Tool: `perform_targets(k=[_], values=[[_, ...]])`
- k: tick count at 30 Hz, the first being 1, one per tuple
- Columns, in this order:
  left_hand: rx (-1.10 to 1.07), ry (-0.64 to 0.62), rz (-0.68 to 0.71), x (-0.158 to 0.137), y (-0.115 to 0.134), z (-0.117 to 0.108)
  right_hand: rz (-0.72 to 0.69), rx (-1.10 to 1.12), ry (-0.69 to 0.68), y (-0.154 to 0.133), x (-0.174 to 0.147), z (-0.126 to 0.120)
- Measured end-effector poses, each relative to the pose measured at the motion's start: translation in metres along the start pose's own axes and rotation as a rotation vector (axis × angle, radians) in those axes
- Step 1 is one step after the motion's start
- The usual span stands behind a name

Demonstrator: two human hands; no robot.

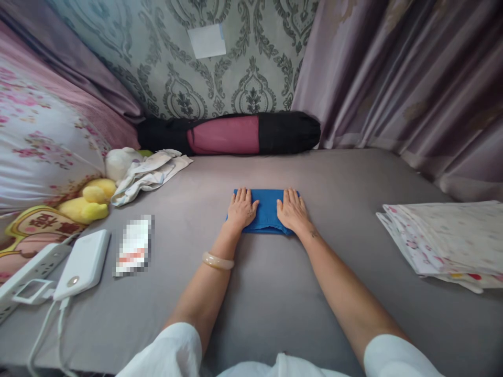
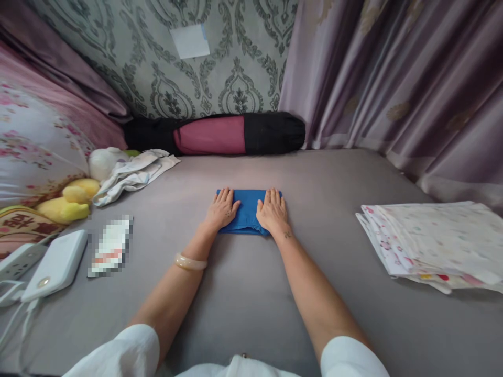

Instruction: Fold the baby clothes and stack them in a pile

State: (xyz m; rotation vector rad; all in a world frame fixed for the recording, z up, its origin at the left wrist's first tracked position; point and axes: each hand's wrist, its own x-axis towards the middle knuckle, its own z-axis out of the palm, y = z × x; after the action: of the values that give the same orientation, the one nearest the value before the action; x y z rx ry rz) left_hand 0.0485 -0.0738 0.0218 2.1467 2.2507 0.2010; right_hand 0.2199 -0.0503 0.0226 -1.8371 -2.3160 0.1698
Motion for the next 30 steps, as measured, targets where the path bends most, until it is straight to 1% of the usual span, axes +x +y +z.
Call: perform_targets(k=[4,8,13,19,22,25,27,30], values=[[-0.001,0.055,0.033,-0.005,0.019,0.000,0.035,-0.010,0.025,-0.009,-0.004,0.000],[-0.005,0.047,0.065,-0.010,0.033,0.006,0.042,-0.022,0.016,-0.015,-0.007,0.004],[0.002,0.057,0.070,-0.011,0.033,0.012,0.051,-0.037,0.018,-0.016,-0.008,0.005],[-0.022,0.099,0.071,-0.013,0.036,0.007,0.047,-0.051,0.035,-0.016,-0.009,0.005],[-0.042,0.111,0.069,-0.021,0.032,0.004,0.049,-0.063,0.032,-0.016,-0.008,0.004],[-0.029,0.128,0.057,-0.037,0.021,0.001,0.054,-0.074,0.015,-0.022,-0.007,0.001],[-0.017,0.143,0.034,-0.050,0.011,0.000,0.022,-0.066,0.005,-0.032,-0.008,0.000],[-0.039,0.147,-0.028,-0.069,-0.005,0.001,-0.062,-0.027,-0.011,-0.049,-0.010,0.001]])
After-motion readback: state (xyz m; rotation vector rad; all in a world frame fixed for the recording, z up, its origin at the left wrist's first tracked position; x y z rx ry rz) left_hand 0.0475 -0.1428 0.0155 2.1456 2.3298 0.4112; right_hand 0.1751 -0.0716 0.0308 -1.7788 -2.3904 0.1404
